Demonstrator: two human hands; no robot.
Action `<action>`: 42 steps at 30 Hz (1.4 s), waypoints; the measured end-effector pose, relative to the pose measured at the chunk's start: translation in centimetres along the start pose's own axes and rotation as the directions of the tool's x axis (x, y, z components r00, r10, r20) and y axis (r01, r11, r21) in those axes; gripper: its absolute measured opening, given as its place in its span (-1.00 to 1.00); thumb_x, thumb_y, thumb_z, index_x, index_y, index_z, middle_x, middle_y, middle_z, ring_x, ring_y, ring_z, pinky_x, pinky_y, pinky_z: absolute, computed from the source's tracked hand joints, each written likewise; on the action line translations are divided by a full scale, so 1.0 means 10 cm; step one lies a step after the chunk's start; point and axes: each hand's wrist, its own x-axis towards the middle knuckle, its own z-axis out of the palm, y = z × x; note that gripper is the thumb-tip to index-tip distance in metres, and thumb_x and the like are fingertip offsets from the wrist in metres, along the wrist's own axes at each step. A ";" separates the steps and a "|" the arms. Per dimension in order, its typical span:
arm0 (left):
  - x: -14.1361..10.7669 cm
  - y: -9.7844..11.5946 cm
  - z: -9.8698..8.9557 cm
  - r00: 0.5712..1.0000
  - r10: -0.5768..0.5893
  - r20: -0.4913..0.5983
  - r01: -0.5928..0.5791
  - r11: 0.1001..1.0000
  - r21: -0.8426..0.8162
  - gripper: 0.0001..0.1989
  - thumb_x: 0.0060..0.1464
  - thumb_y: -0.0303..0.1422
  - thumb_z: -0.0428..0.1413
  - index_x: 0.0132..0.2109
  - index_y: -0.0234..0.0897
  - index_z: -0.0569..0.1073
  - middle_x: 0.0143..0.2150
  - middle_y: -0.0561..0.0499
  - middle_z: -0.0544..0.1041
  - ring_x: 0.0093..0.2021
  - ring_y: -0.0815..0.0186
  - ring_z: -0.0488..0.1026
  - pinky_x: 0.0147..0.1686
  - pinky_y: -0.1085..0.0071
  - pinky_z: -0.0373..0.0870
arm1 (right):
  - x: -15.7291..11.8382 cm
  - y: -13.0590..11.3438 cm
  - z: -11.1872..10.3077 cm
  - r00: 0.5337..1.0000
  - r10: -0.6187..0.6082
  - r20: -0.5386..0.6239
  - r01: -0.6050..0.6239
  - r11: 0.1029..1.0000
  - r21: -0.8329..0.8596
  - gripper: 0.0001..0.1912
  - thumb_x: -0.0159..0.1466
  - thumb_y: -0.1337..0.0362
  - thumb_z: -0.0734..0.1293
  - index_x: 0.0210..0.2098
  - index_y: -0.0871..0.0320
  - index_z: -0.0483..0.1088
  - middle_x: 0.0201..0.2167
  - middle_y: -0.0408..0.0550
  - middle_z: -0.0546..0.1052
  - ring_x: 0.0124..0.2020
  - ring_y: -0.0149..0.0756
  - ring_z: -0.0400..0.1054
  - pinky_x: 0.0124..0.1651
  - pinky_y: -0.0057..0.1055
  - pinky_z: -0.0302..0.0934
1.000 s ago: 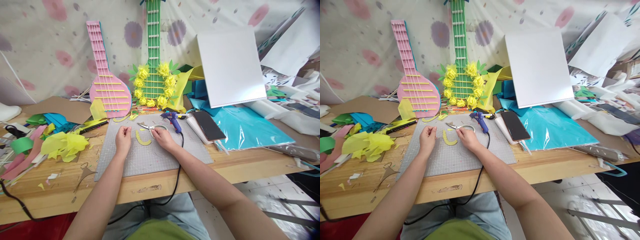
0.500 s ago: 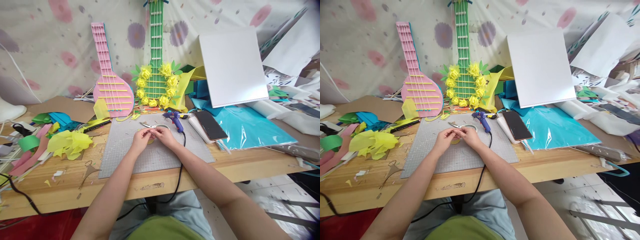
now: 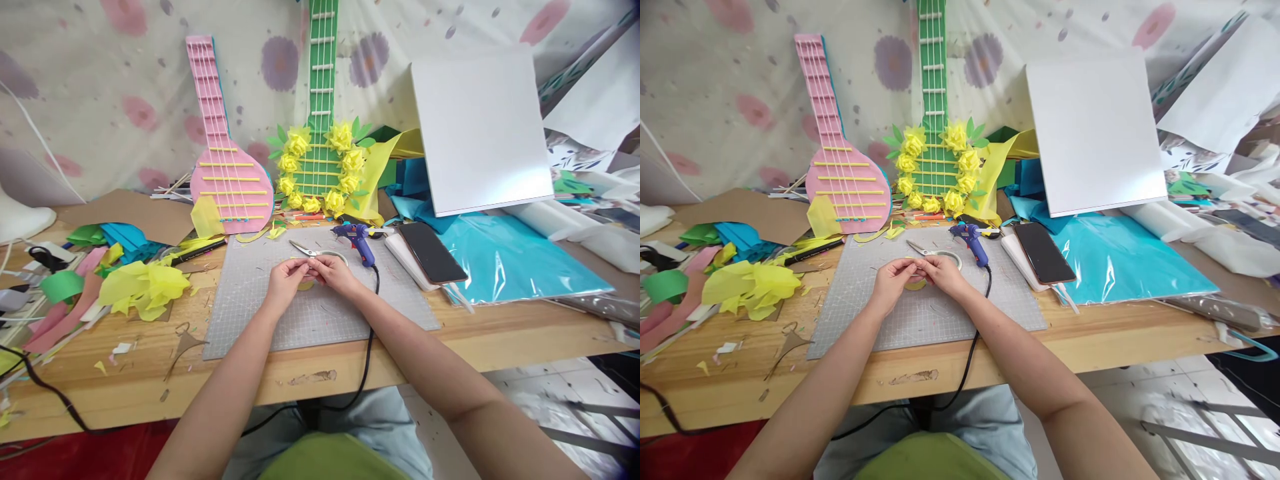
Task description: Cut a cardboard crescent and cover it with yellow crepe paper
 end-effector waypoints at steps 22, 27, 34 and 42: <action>0.04 0.02 -0.07 0.985 0.081 -0.150 -0.066 0.993 0.102 -0.87 -0.06 -0.31 0.05 -0.40 -0.29 0.32 -0.45 0.06 0.40 -0.53 0.43 0.38 -0.51 0.43 0.43 | -0.06 -0.02 -0.01 0.998 -0.052 -0.039 0.045 0.988 -0.145 -0.63 0.19 -0.01 0.15 -0.54 0.15 0.20 -0.69 -0.24 0.27 -0.62 -0.49 0.10 -0.49 -0.52 0.01; 0.08 0.08 -0.24 0.953 0.161 -0.256 -0.154 0.987 0.046 -0.75 0.03 -0.26 -0.07 -0.53 -0.25 0.13 -0.56 0.15 0.16 -0.63 0.51 0.16 -0.59 0.49 0.35 | -0.06 -0.06 -0.02 0.971 -0.106 -0.213 0.038 0.953 -0.301 -0.63 0.25 0.07 0.07 -0.60 0.12 0.09 -0.69 -0.23 0.21 -0.59 -0.45 0.11 -0.44 -0.48 0.00; 0.13 0.09 -0.37 0.920 0.266 -0.287 -0.193 0.946 0.259 -0.60 0.05 -0.04 -0.06 -0.55 -0.23 0.12 -0.64 0.15 0.13 -0.63 0.46 0.21 -0.58 0.49 0.27 | -0.07 -0.06 -0.08 0.967 -0.076 -0.242 -0.032 0.910 -0.414 -0.57 0.24 0.04 0.11 -0.67 0.12 0.08 -0.70 -0.20 0.20 -0.58 -0.42 0.12 -0.47 -0.47 -0.04; 0.53 0.37 -1.36 0.717 0.404 -0.568 -0.151 0.886 0.439 -0.70 -0.22 -0.46 0.20 -0.36 -0.24 0.19 -0.39 0.09 0.32 -0.35 0.43 0.34 -0.20 0.38 0.32 | -0.08 -0.05 -0.04 0.955 -0.071 -0.287 -0.074 0.882 -0.465 -0.85 0.16 0.28 0.22 -0.25 0.03 0.30 -0.49 -0.21 0.45 -0.44 -0.36 0.27 -0.37 -0.45 0.05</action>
